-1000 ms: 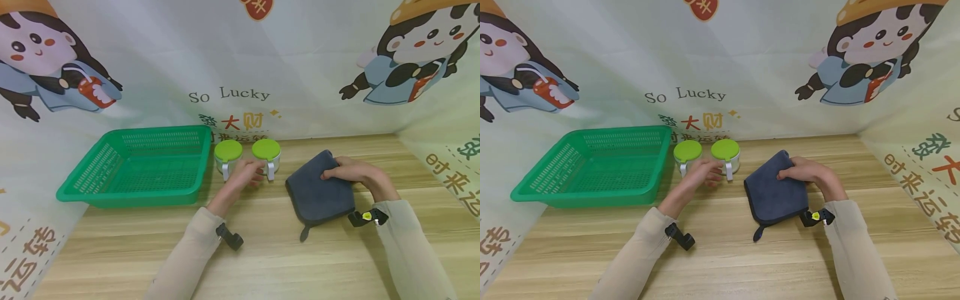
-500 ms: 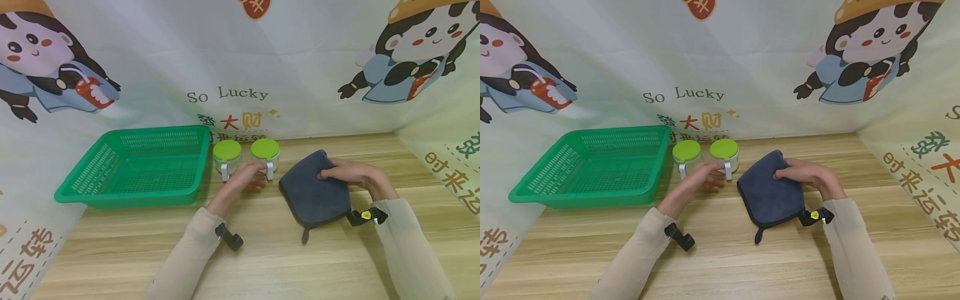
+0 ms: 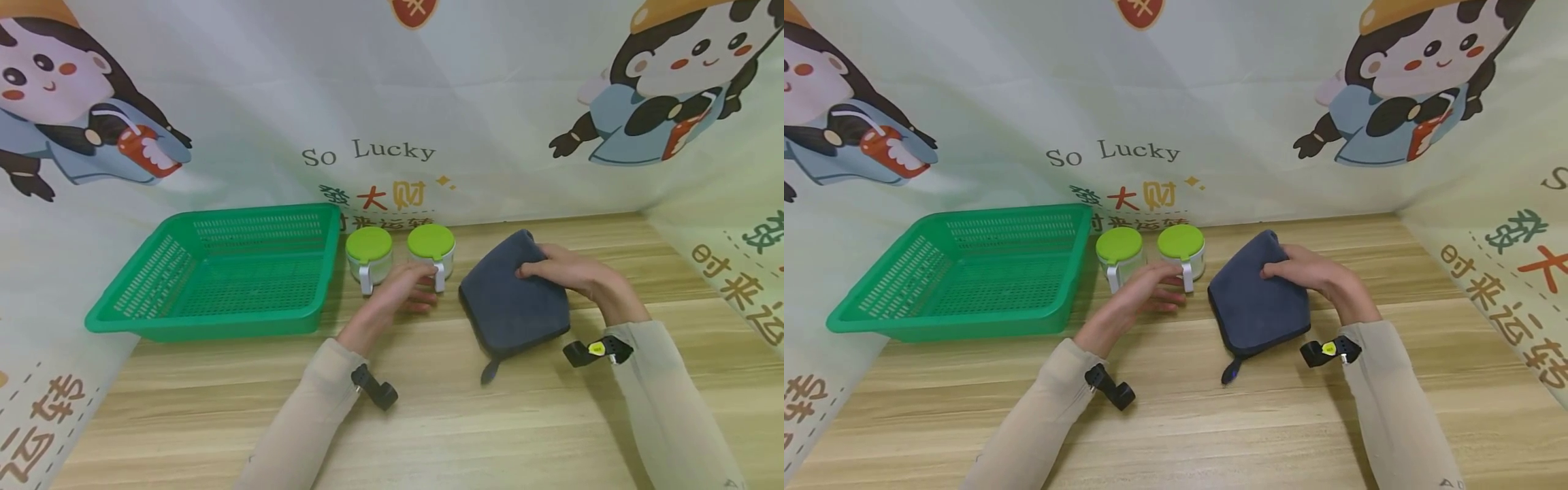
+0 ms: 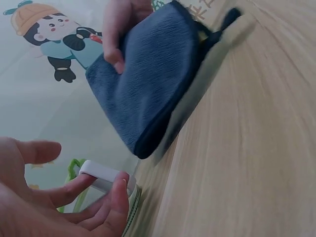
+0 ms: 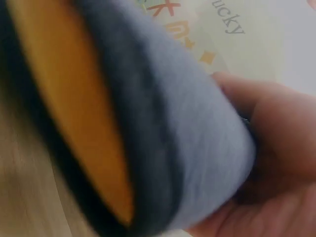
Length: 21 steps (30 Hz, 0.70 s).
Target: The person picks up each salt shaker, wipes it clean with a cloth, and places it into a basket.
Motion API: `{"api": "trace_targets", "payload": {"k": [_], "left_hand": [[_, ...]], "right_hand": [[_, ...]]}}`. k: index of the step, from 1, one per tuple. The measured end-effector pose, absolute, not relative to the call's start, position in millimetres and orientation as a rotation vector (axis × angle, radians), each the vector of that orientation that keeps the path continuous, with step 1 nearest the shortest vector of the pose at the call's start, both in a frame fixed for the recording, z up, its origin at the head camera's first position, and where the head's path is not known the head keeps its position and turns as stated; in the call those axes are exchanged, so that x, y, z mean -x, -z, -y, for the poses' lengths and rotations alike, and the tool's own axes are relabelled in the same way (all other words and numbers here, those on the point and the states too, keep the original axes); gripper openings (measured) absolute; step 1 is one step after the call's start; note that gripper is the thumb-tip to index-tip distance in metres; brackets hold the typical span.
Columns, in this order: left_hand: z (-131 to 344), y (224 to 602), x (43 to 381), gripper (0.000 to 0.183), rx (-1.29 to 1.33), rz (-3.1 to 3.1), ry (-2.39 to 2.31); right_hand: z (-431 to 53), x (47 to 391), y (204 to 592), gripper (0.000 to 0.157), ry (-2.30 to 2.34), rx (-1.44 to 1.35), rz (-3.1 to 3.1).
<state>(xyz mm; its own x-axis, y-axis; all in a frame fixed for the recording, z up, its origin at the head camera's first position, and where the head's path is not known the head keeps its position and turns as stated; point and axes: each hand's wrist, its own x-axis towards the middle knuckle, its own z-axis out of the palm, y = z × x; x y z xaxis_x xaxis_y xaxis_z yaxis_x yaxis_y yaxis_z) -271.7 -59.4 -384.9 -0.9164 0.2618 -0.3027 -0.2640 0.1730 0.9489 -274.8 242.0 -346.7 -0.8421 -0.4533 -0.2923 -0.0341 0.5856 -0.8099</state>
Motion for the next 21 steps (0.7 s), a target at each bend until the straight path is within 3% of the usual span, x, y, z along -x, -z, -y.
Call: {"api": "trace_targets", "payload": {"k": [3,13,17,21], "left_hand": [[59.0,385.7,271.7,0.043,-0.015,-2.022,-1.813],[57.5,390.4,272.7,0.046,-0.006,-1.804,-1.928],[57.2,390.5,273.1,0.047,0.005,-1.797,-1.937],[56.9,389.4,272.5,0.049,0.019,-1.795,-1.930]], "right_hand": [[-240.9,274.8,345.8,0.051,1.262,0.353,-2.333],[-234.9,274.3,348.7,0.069,1.497,0.258,-2.147],[-231.4,277.5,354.1,0.065,1.531,0.266,-2.103],[-228.6,278.5,359.0,0.051,1.593,0.279,-2.036]]}}
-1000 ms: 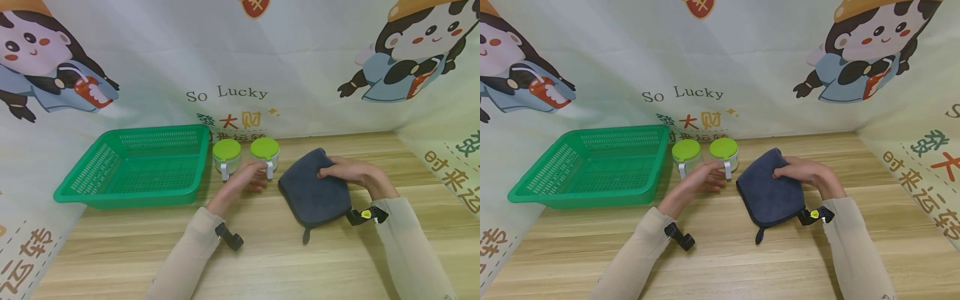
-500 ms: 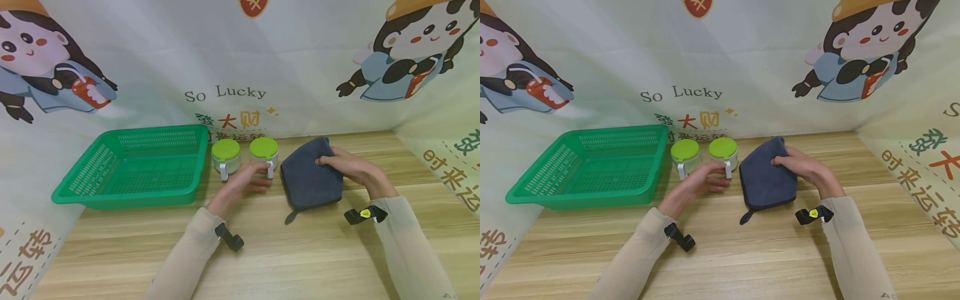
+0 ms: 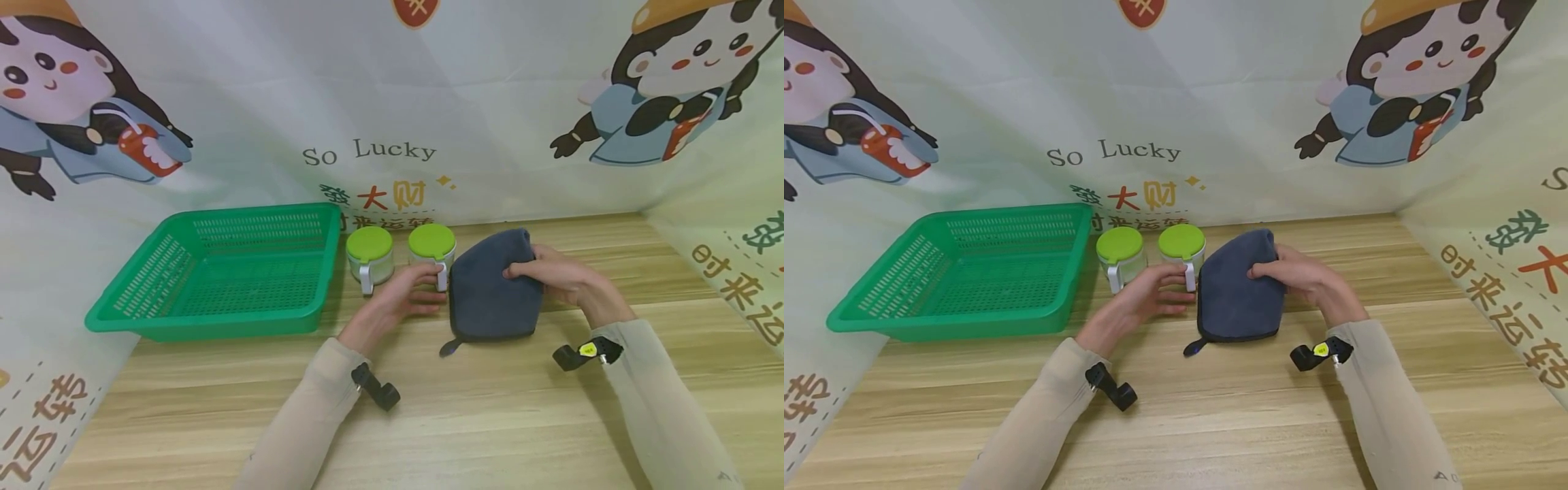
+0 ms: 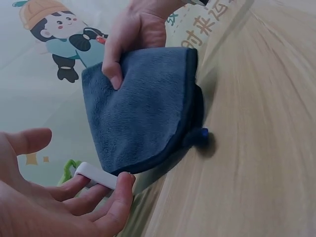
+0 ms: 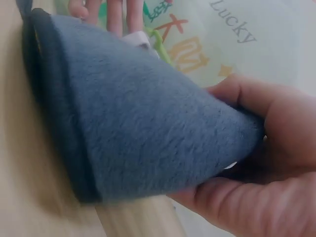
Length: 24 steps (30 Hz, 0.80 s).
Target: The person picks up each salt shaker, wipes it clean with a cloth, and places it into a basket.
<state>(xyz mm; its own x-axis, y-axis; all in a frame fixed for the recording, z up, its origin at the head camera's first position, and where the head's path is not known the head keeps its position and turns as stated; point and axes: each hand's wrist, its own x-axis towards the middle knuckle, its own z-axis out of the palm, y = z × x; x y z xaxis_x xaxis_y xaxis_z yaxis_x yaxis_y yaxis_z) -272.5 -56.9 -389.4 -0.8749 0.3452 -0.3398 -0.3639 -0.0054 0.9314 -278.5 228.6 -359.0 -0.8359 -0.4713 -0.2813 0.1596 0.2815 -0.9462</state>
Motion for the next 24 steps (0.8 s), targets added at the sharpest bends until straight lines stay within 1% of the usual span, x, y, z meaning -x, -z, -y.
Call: {"api": "trace_targets", "payload": {"k": [2,3,7,9,13,17,20,24], "left_hand": [[57.3,389.1,271.8,0.047,0.022,-1.792,-1.929],[57.4,388.9,271.6,0.046,0.022,-1.789,-1.930],[57.7,388.2,271.8,0.046,0.025,-1.767,-1.941],[57.9,387.5,272.5,0.046,0.031,-1.759,-1.944],[58.2,386.8,273.0,0.047,0.038,-1.747,-1.948],[57.9,385.7,272.8,0.045,0.040,-1.743,-1.949],[57.0,384.8,272.1,0.043,0.039,-1.747,-1.944],[56.0,385.0,271.4,0.041,0.042,-1.756,-1.937]], "right_hand": [[-227.2,278.1,360.2,0.050,1.626,0.264,-2.015],[-226.8,277.7,360.1,0.052,1.642,0.252,-2.011],[-226.1,274.8,354.8,0.067,1.709,0.187,-1.997],[-227.0,273.3,350.4,0.067,1.745,0.176,-1.990],[-231.1,271.4,344.4,0.061,1.794,0.196,-1.975],[-235.6,270.2,339.8,0.066,1.811,0.192,-1.963],[-237.9,268.6,335.9,0.061,1.848,0.195,-1.966],[-239.2,266.2,330.7,0.041,1.960,0.259,-1.981]]}}
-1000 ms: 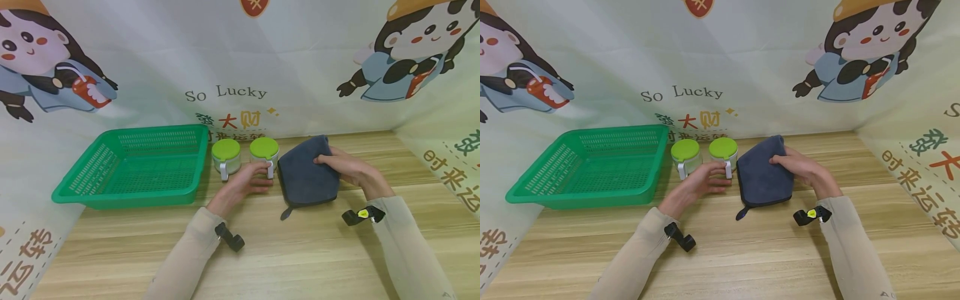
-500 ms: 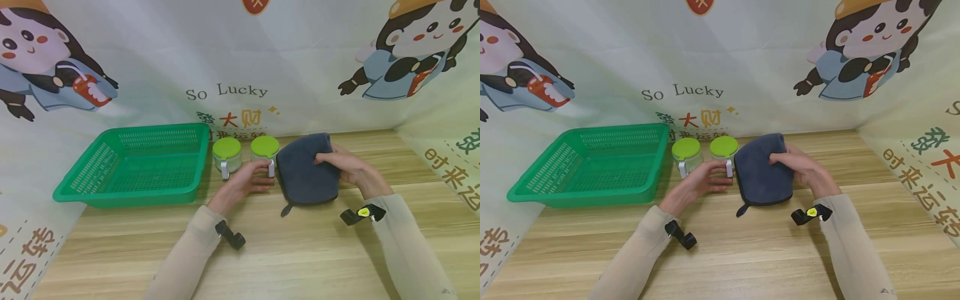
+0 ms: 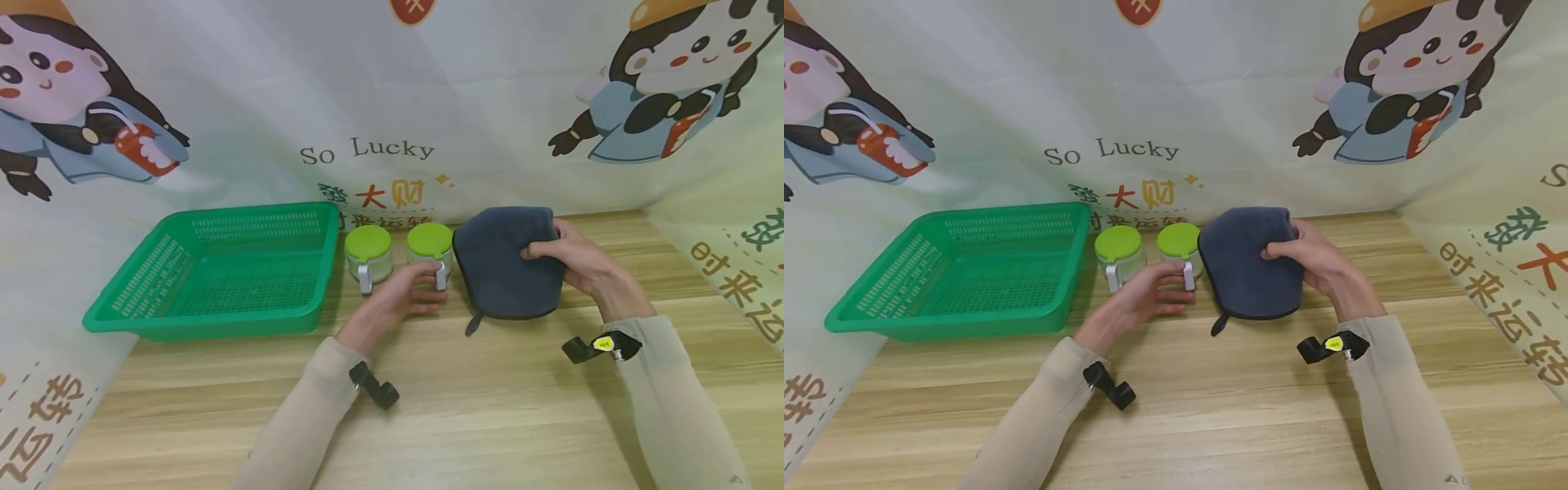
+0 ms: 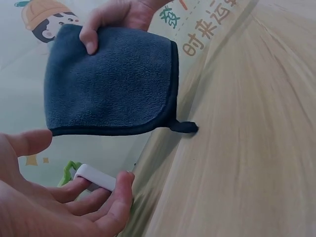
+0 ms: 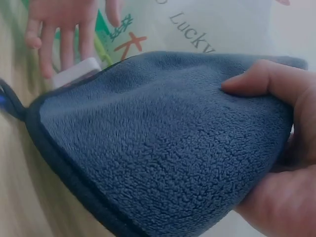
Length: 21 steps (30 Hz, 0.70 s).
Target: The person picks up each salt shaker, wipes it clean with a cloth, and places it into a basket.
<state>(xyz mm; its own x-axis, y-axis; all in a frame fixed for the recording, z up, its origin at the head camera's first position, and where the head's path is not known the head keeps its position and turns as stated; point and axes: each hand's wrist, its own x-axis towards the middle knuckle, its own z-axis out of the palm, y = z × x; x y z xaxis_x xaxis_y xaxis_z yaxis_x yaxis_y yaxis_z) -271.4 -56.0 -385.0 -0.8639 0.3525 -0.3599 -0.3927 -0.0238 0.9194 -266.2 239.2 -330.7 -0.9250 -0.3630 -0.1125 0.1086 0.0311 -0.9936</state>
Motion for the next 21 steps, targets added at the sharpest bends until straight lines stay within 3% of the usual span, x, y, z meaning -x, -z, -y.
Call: {"api": "trace_targets", "payload": {"k": [14,21], "left_hand": [[51.8,388.3,274.1,0.047,-0.009,-1.748,-1.928],[53.1,391.1,276.1,0.046,0.002,-1.740,-1.928]], "right_hand": [[-241.8,251.7,307.5,0.033,2.130,0.478,-2.093],[-233.8,246.6,298.2,0.040,2.269,0.610,-2.031]]}}
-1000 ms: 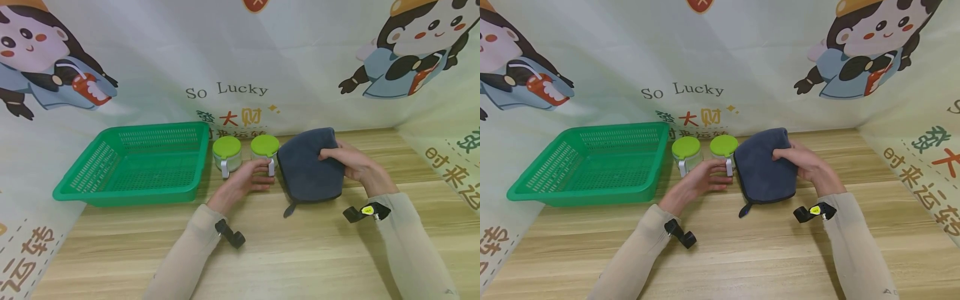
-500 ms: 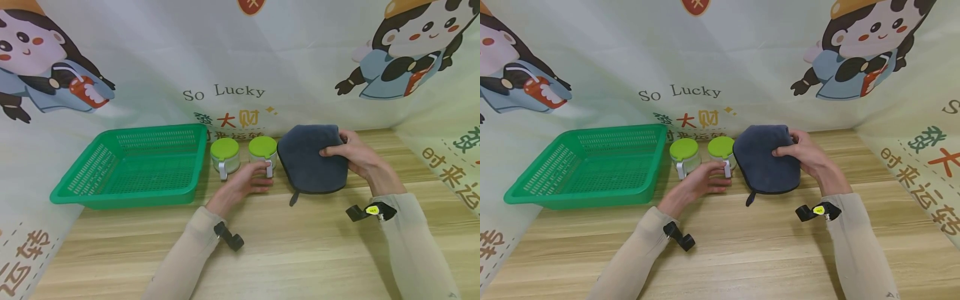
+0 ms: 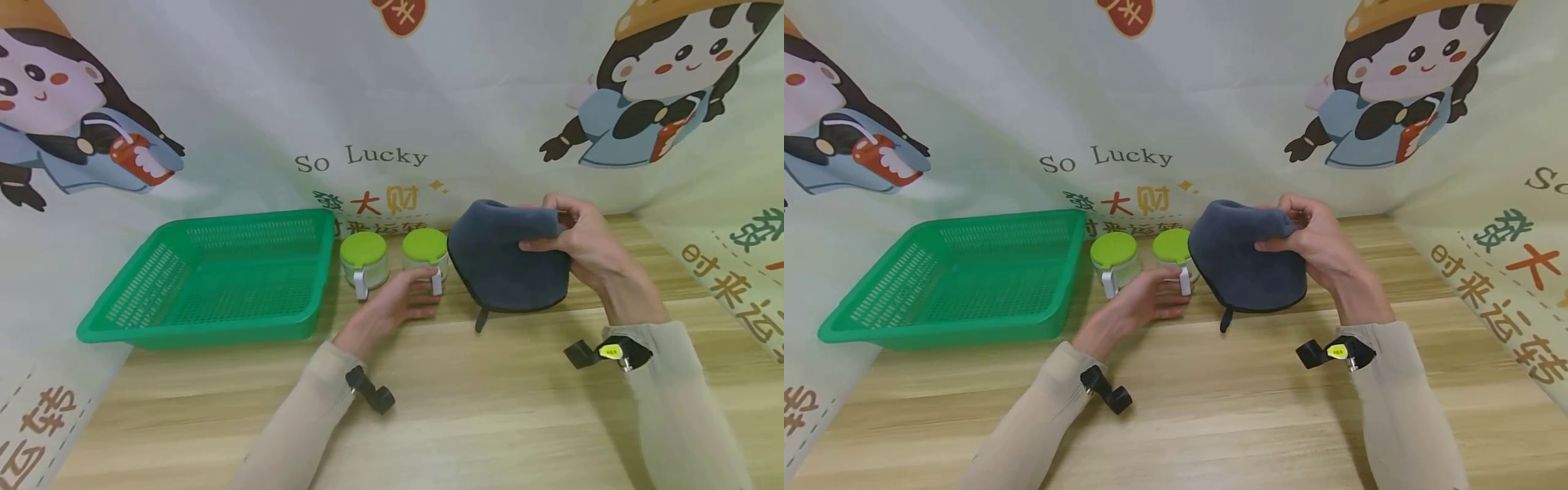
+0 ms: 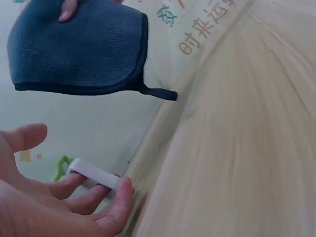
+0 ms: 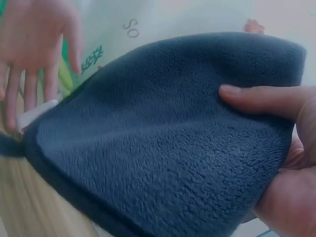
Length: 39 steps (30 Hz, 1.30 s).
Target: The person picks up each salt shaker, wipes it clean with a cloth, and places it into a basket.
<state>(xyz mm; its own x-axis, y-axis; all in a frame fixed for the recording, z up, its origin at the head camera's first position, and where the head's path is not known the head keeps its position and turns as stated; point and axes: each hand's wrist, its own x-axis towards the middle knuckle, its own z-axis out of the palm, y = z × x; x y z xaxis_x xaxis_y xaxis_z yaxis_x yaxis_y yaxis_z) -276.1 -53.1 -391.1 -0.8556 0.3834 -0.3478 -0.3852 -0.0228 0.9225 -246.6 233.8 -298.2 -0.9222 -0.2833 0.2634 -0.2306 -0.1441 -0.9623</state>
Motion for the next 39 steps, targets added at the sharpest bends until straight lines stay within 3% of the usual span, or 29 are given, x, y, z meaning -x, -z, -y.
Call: {"api": "trace_targets", "payload": {"k": [10,18,23,30,39], "left_hand": [[47.5,397.5,279.4,0.050,-0.073,-1.789,-1.875],[37.2,402.6,281.1,0.042,0.104,-1.757,-2.005],[34.5,405.8,279.0,0.033,0.148,-1.814,-2.073],[31.0,401.6,272.1,0.022,0.283,-2.003,-2.116],[38.7,390.0,265.8,0.021,0.302,-2.020,-2.152]], "right_hand": [[-239.1,241.6,293.9,0.040,2.316,0.686,-1.988],[-239.6,239.3,294.0,0.033,2.401,0.565,-1.975],[-238.8,240.5,294.1,0.046,2.417,0.500,-1.913],[-235.8,241.2,295.0,0.024,2.390,0.463,-1.976],[-228.9,240.7,293.1,0.020,2.233,0.521,-2.148]]}}
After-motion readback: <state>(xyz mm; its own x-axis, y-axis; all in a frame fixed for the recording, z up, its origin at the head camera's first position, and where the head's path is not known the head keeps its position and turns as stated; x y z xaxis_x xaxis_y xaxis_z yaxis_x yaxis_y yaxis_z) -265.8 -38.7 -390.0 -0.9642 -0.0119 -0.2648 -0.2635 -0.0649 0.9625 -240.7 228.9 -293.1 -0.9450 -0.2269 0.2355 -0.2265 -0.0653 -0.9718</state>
